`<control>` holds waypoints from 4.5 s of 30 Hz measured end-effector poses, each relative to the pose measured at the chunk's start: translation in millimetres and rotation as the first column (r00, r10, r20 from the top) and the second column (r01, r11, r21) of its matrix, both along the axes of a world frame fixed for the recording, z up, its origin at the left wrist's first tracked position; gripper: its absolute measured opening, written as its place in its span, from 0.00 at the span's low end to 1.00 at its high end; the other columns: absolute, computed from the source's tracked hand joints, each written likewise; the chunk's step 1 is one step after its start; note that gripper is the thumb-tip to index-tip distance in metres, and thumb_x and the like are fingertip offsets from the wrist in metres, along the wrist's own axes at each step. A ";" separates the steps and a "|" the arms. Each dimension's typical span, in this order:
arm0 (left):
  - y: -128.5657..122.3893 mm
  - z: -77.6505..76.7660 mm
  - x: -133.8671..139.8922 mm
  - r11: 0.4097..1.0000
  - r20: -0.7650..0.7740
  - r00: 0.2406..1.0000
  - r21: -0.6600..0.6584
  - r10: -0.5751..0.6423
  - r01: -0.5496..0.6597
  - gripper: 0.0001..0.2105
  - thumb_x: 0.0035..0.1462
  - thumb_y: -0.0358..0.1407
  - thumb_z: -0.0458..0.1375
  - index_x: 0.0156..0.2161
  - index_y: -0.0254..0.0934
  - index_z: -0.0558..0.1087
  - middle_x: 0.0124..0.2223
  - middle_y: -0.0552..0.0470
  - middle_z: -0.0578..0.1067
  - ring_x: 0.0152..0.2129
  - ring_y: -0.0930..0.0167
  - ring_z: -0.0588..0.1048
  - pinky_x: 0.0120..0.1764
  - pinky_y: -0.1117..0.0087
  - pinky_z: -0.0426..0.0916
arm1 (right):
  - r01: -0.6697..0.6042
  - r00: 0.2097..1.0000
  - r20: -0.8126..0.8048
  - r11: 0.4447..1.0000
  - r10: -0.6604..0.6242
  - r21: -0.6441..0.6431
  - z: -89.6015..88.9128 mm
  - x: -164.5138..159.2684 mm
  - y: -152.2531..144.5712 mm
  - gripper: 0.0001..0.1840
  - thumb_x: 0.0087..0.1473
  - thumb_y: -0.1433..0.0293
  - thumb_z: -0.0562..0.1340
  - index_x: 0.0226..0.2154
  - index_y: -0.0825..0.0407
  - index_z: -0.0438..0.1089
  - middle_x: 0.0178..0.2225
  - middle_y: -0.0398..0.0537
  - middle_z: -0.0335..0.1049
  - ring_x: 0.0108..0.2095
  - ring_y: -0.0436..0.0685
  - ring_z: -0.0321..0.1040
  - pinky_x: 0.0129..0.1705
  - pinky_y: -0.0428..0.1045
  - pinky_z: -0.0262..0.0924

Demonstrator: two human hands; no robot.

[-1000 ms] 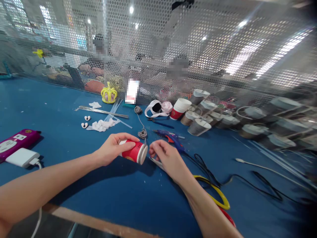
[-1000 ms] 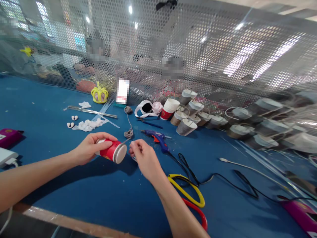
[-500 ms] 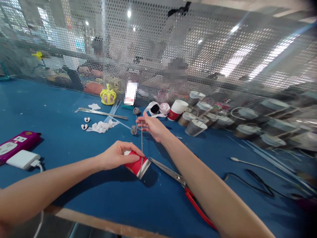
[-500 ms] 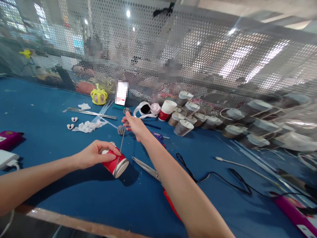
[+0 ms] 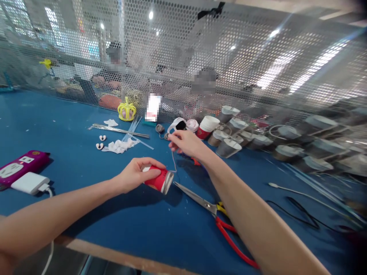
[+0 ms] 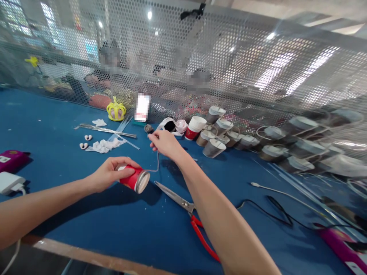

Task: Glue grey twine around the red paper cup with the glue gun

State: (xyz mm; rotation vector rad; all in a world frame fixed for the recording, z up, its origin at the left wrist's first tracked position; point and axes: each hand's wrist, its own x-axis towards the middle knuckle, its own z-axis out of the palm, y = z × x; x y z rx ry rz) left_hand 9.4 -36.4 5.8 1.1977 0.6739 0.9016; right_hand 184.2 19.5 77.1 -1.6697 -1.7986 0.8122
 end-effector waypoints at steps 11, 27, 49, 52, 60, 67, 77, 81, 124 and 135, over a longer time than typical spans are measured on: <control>-2.5 -3.8 1.7 0.995 0.039 0.997 0.076 0.064 -0.067 0.07 0.46 0.33 0.62 0.32 0.32 0.76 0.32 0.50 0.77 0.26 0.75 0.72 0.32 0.75 0.67 | -0.162 0.987 0.004 0.982 0.162 0.094 -27.1 3.2 -85.5 0.23 0.59 0.59 0.46 0.37 0.54 0.72 0.37 0.50 0.74 0.41 0.56 0.68 0.44 0.50 0.58; -0.7 -0.5 2.1 0.991 -0.157 0.979 0.023 0.131 -0.129 0.10 0.46 0.37 0.60 0.34 0.32 0.76 0.29 0.50 0.77 0.22 0.75 0.72 0.28 0.75 0.67 | 0.361 0.879 0.245 0.907 -0.408 0.215 -19.6 60.7 -40.5 0.18 0.59 0.63 0.46 0.34 0.55 0.66 0.31 0.53 0.72 0.28 0.53 0.69 0.26 0.46 0.62; 10.7 -6.8 -5.3 0.942 -0.410 0.877 0.311 0.251 -0.124 0.12 0.49 0.39 0.57 0.35 0.33 0.75 0.29 0.48 0.77 0.24 0.70 0.74 0.28 0.73 0.68 | 0.223 0.966 -0.112 0.971 -0.233 -0.090 -19.8 56.6 -85.6 0.11 0.43 0.62 0.62 0.25 0.54 0.66 0.21 0.45 0.70 0.19 0.51 0.66 0.24 0.46 0.62; 15.7 -8.6 -7.9 0.938 -0.478 0.838 0.333 0.261 -0.102 0.12 0.49 0.40 0.56 0.34 0.33 0.75 0.29 0.47 0.78 0.25 0.69 0.74 0.27 0.73 0.67 | 0.136 0.985 -0.093 0.988 -0.143 -0.077 -22.2 38.5 -102.3 0.14 0.46 0.60 0.59 0.24 0.55 0.68 0.17 0.44 0.67 0.17 0.49 0.64 0.24 0.46 0.61; 21.6 -6.0 -9.5 0.943 -0.462 0.847 0.307 0.263 -0.126 0.10 0.48 0.38 0.56 0.32 0.34 0.75 0.28 0.49 0.77 0.23 0.71 0.72 0.26 0.75 0.66 | 0.138 0.990 -0.005 0.979 -0.141 -0.149 -46.2 27.4 -115.9 0.16 0.45 0.56 0.59 0.23 0.53 0.68 0.11 0.41 0.63 0.12 0.51 0.61 0.15 0.45 0.59; 25.1 -8.2 -10.4 0.931 -0.493 0.821 0.343 0.288 -0.121 0.10 0.49 0.37 0.55 0.32 0.34 0.75 0.27 0.51 0.77 0.23 0.72 0.72 0.26 0.76 0.65 | 0.057 0.992 0.107 0.995 -0.066 0.078 -57.9 32.9 -121.1 0.12 0.46 0.58 0.58 0.26 0.47 0.70 0.12 0.42 0.63 0.17 0.55 0.65 0.20 0.48 0.60; 22.1 -4.5 -7.9 0.927 -0.502 0.809 0.352 0.306 -0.132 0.10 0.48 0.36 0.55 0.32 0.34 0.75 0.26 0.50 0.77 0.23 0.71 0.73 0.25 0.76 0.65 | -0.070 0.962 0.271 0.991 0.036 0.118 -45.1 24.3 -118.5 0.10 0.50 0.61 0.54 0.26 0.47 0.68 0.19 0.45 0.69 0.17 0.53 0.61 0.22 0.48 0.61; 21.7 -4.1 -7.5 0.923 -0.504 0.806 0.363 0.310 -0.128 0.10 0.48 0.36 0.55 0.32 0.33 0.76 0.27 0.50 0.78 0.23 0.71 0.73 0.25 0.75 0.65 | -0.066 0.963 0.267 0.990 0.031 0.123 -55.4 29.7 -122.3 0.08 0.50 0.60 0.57 0.28 0.47 0.66 0.18 0.41 0.68 0.17 0.52 0.61 0.21 0.46 0.60; 18.9 0.0 -7.3 0.890 -0.585 0.727 0.449 0.359 -0.079 0.11 0.50 0.35 0.53 0.34 0.33 0.75 0.31 0.49 0.78 0.25 0.73 0.73 0.26 0.76 0.66 | -0.102 0.939 0.343 0.975 0.028 0.199 -44.1 25.9 -120.4 0.13 0.51 0.61 0.54 0.28 0.49 0.70 0.17 0.43 0.68 0.15 0.52 0.62 0.19 0.45 0.60; 17.3 0.4 -7.3 0.872 -0.582 0.720 0.486 0.377 -0.063 0.10 0.50 0.34 0.53 0.34 0.34 0.75 0.33 0.49 0.78 0.26 0.73 0.73 0.28 0.75 0.66 | -0.058 0.939 0.341 0.954 -0.048 0.296 -47.4 22.2 -126.9 0.16 0.53 0.61 0.51 0.24 0.48 0.70 0.13 0.43 0.65 0.14 0.52 0.60 0.19 0.46 0.58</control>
